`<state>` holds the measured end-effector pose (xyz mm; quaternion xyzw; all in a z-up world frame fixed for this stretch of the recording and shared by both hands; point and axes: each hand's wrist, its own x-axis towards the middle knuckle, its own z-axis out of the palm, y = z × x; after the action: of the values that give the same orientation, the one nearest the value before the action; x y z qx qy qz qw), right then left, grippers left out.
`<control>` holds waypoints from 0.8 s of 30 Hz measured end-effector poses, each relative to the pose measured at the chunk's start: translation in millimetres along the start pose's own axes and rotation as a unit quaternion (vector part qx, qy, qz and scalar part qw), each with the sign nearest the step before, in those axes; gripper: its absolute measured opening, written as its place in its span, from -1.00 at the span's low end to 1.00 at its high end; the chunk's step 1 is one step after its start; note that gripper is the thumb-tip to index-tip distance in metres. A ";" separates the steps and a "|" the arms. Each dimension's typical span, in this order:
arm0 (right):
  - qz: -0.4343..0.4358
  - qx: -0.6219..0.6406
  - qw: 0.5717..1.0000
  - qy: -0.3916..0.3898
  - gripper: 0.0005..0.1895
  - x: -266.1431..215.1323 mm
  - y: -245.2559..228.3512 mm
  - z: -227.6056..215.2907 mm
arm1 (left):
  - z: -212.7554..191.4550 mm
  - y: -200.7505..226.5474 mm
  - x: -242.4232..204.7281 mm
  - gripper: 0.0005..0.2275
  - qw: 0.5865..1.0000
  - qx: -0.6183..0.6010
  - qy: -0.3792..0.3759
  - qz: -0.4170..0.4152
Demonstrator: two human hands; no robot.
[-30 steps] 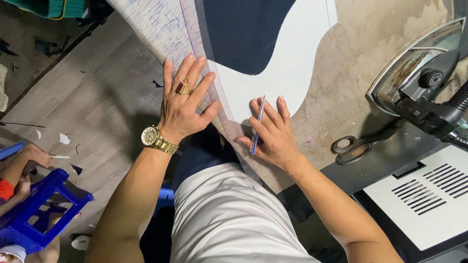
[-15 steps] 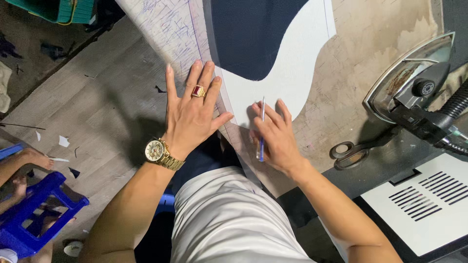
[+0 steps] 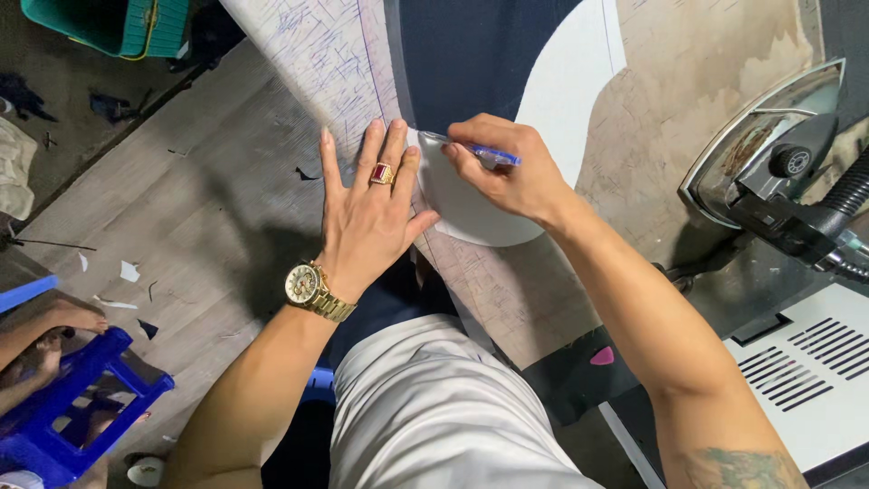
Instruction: The person uses a ruler, pen, and chalk to mark lines on fabric pieces on a workbench, then presses the fabric with an iron.
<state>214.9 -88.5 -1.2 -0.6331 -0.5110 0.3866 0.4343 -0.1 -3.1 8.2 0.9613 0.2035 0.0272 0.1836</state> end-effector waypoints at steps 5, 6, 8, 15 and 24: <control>-0.018 -0.001 0.997 -0.076 -0.79 -4.9 -25.5 -7.3 | 3.5 -0.2 -1.2 -0.33 1.000 0.004 -0.004 0.000; 0.014 -0.013 0.992 -0.126 -0.78 -9.0 -32.6 -10.3 | 2.9 0.1 -0.6 -0.34 1.000 0.001 -0.003 -0.002; 0.044 -0.025 0.983 -0.178 -0.77 -7.6 -37.5 -13.6 | 3.3 -0.5 -0.6 -0.36 1.000 -0.003 -0.002 -0.005; 0.026 -0.005 0.994 -0.104 -0.88 35.2 -14.8 -15.2 | -4.9 4.6 1.7 -0.26 0.999 0.037 -0.002 -0.014; -0.028 -0.051 0.984 -0.170 -0.80 0.1 -22.5 -13.2 | -3.7 3.2 0.0 -0.28 1.000 0.019 0.007 -0.014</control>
<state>220.2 -88.2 24.3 -0.5651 -0.6135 0.4497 0.3193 0.7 -4.6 12.9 0.9615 0.2184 0.0276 0.1647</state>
